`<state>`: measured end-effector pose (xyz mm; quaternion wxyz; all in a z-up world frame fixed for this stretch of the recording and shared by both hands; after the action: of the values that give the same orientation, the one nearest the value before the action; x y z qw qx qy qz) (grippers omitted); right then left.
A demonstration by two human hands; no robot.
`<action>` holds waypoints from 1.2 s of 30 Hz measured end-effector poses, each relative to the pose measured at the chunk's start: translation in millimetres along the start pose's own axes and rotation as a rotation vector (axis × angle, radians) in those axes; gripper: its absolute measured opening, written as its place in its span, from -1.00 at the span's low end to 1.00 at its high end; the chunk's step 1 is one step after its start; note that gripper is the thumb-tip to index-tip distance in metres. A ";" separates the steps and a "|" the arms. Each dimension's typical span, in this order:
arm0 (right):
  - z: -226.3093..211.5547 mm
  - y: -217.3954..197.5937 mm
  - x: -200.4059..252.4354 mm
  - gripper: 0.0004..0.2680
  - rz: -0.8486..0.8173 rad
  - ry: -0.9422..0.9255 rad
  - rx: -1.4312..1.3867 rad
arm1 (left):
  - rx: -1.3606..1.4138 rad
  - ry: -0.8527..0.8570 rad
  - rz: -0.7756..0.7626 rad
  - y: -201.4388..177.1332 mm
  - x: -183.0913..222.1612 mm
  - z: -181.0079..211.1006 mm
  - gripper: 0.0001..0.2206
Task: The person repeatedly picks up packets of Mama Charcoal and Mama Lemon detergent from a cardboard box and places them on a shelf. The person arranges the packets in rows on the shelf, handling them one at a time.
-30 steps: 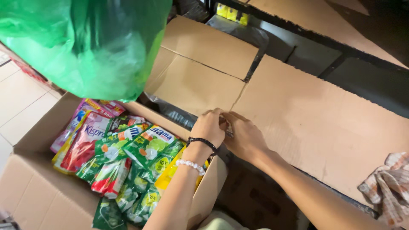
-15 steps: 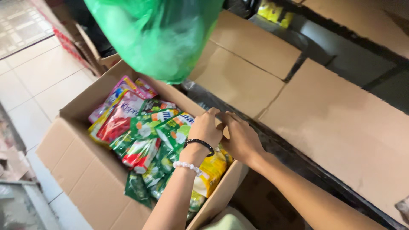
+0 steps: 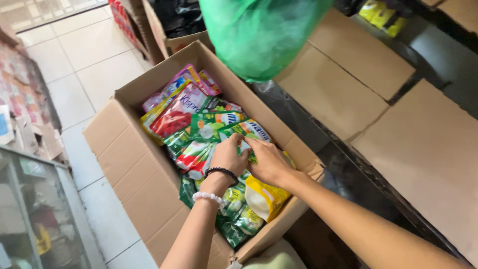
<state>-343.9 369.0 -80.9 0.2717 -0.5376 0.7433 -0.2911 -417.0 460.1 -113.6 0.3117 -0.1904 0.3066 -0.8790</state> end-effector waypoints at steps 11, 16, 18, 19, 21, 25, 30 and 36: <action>5.6 41.9 -65.4 -0.54 -0.130 0.096 0.002 | -0.007 -0.042 0.122 -41.3 -49.1 -70.6 -0.65; 21.7 50.9 -81.5 -0.54 -0.127 0.082 0.032 | -0.051 -0.154 0.159 -48.7 -90.6 -99.0 -0.64; 26.7 52.4 -87.9 -0.56 -0.104 0.084 0.042 | -0.092 -0.191 0.163 -49.2 -102.7 -103.1 -0.64; 28.8 53.9 -90.8 -0.56 -0.106 0.083 0.042 | -0.135 -0.250 0.172 -49.1 -107.3 -106.2 -0.64; 31.7 57.3 -97.0 -0.56 -0.111 0.082 0.043 | -0.221 -0.368 0.191 -48.6 -114.6 -110.7 -0.65; 37.0 61.0 -105.1 -0.58 -0.105 0.088 0.003 | -0.359 -0.390 0.236 -52.4 -135.0 -110.0 -0.63; 41.8 66.6 -107.4 -0.59 -0.133 0.102 -0.024 | -0.354 -0.410 0.200 -45.4 -157.5 -131.4 -0.58; 42.5 72.0 -100.7 -0.61 -0.174 0.141 -0.036 | -0.320 -0.429 0.083 -35.4 -171.0 -154.2 -0.59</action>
<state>-332.0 477.6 -152.9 0.1829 -0.5831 0.7161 -0.3372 -387.9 660.4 -228.9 0.3711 -0.4064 0.3763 -0.7453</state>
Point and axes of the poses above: each hand's wrist, its own x-axis away from the middle knuckle, its own y-axis out of the palm, z = x × y, the point moved 9 cm from there along -x, towards the middle knuckle, and after that the axes turned 5 degrees about -z, right-handed, at the moved point
